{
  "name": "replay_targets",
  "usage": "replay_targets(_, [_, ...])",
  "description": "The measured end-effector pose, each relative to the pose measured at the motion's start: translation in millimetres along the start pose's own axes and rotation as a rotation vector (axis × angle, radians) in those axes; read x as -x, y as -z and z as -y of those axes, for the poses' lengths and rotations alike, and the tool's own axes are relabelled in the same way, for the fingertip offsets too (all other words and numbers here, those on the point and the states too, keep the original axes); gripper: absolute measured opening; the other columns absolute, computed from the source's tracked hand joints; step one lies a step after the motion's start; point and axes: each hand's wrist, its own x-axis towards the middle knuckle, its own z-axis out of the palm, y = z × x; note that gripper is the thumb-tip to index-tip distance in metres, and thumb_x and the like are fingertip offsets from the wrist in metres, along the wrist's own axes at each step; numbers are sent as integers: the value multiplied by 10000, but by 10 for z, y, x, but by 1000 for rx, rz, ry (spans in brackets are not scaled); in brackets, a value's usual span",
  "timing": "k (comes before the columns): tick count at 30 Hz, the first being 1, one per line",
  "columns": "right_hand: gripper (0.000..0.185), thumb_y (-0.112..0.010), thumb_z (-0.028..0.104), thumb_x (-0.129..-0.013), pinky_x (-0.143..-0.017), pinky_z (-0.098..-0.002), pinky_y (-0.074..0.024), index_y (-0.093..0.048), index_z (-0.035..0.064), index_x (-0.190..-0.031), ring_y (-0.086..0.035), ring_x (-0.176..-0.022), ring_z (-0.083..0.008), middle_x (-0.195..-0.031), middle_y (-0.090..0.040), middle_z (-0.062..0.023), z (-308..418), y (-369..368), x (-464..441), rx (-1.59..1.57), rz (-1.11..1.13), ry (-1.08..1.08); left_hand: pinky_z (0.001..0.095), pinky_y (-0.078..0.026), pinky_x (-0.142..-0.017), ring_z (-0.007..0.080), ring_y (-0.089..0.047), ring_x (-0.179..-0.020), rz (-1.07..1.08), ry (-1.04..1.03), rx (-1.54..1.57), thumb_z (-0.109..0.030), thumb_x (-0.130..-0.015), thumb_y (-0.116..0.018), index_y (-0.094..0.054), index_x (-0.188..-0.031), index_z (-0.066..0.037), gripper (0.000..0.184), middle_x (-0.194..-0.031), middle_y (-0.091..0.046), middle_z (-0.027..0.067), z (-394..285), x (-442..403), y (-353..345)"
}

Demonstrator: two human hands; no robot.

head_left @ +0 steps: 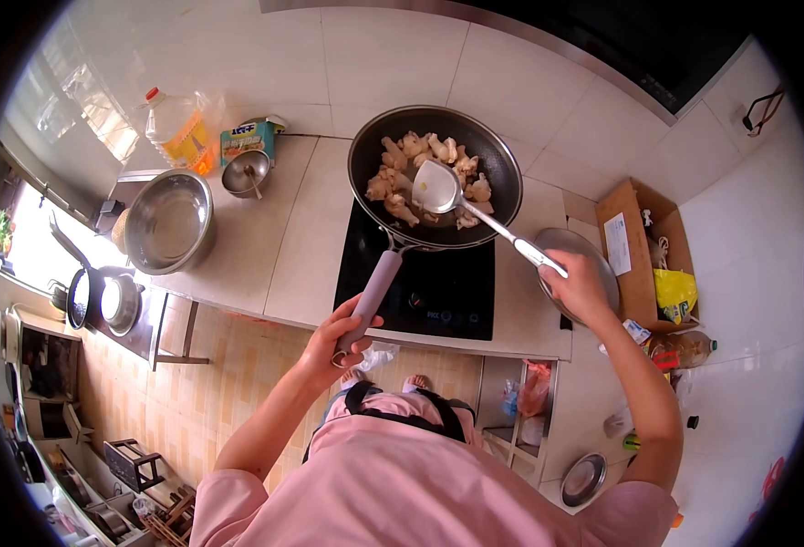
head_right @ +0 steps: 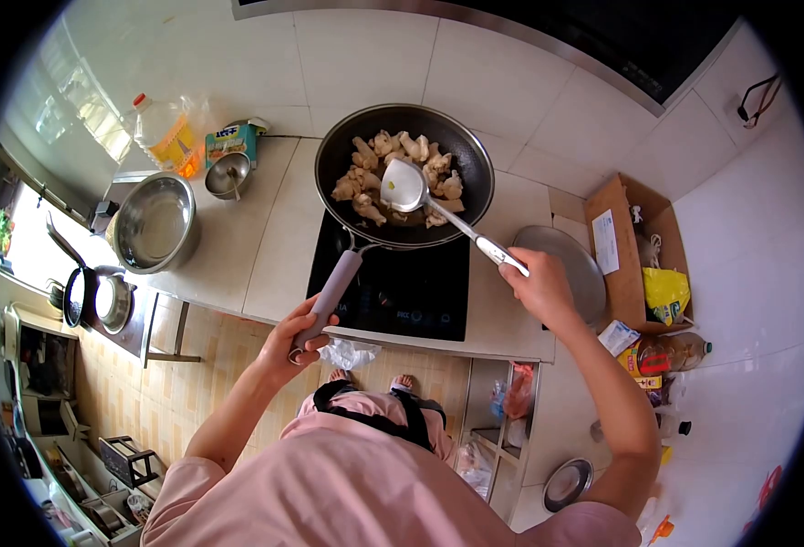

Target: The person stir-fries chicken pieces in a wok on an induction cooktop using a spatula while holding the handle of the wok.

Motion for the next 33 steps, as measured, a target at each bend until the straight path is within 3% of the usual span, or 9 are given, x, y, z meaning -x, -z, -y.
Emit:
replay_targets(2, [110, -581, 170, -830, -466, -380, -404, -602, 63, -841, -550, -467, -278, -554, -550, -129, 125, 31, 45, 244, -215, 298, 156, -303, -381, 76, -412, -549, 0, -2, -4, -114, -894, -460, -295, -1377, -146, 511, -1029, -537, 112, 3, 0, 2])
replay_targets(3, [94, -578, 166, -819, -501, -424, -408, -590, 89, -872, -551, -548, -358, -614, -547, -167, 229, 82, 80, 223, -174, 253, 155, -304, -381, 75, -412, -550, -7, -1, -5, -115, -894, -462, -295, -1377, -145, 512, -1029, -536, 113, 0, 4, -9])
replay_targets(6, [142, -584, 167, -820, -493, -399, -433, -593, 85, -935, -575, -537, -321, -603, -570, -140, 372, 144, 173, 281, -125, 282, 154, -306, -380, 75, -412, -551, -18, -1, -8, -117, -893, -465, -296, -1376, -140, 512, -1031, -535, 114, -7, 18, -30])
replay_targets(9, [220, -593, 170, -817, -490, -390, -465, -584, 68, -1012, -585, -520, -303, -588, -583, -129, 287, 102, 222, 445, -193, 508, 148, -302, -374, 75, -415, -555, -12, -9, -20, -130, -894, -478, -304, -1371, -136, 509, -1025, -536, 107, -7, 11, -27])
replay_targets(12, [276, -602, 178, -814, -489, -386, -486, -574, 45, -1054, -592, -508, -299, -576, -590, -126, 226, 40, 114, 682, -193, 468, 137, -292, -362, 74, -420, -560, -17, -10, -33, -153, -895, -501, -321, -1363, -133, 502, -1010, -539, 93, 12, 14, -27])
replay_targets(18, [256, -598, 184, -816, -486, -405, -480, -569, 45, -1029, -584, -505, -332, -571, -585, -149, 177, -9, -147, 666, -267, 430, 143, -292, -370, 75, -415, -557, -14, -4, -20, -135, -895, -483, -309, -1370, -131, 506, -1015, -539, 101, 10, 14, -18])
replay_targets(27, [132, -581, 171, -799, -551, -447, -438, -591, 41, -780, -570, -577, -357, -579, -554, -169, 275, 99, -62, 353, -98, 230, 142, -286, -368, 76, -404, -567, -15, -8, -36, -149, -897, -496, -314, -1369, -134, 506, -1017, -536, 93, 10, 14, -10])
replay_targets(30, [139, -570, 170, -804, -558, -449, -425, -590, 37, -768, -558, -589, -371, -599, -558, -175, 434, 110, 34, 177, 49, 46, 141, -284, -368, 75, -403, -567, -8, -6, -42, -154, -898, -499, -319, -1361, -130, 497, -1013, -539, 90, 4, 7, -15])
replay_targets(33, [150, -577, 165, -806, -553, -409, -409, -597, 26, -857, -525, -592, -361, -630, -543, -179, 281, 34, -10, 195, -18, 89, 142, -283, -368, 75, -404, -566, 1, -5, -44, -159, -898, -503, -324, -1354, -128, 491, -1009, -542, 88, 6, 11, -8])
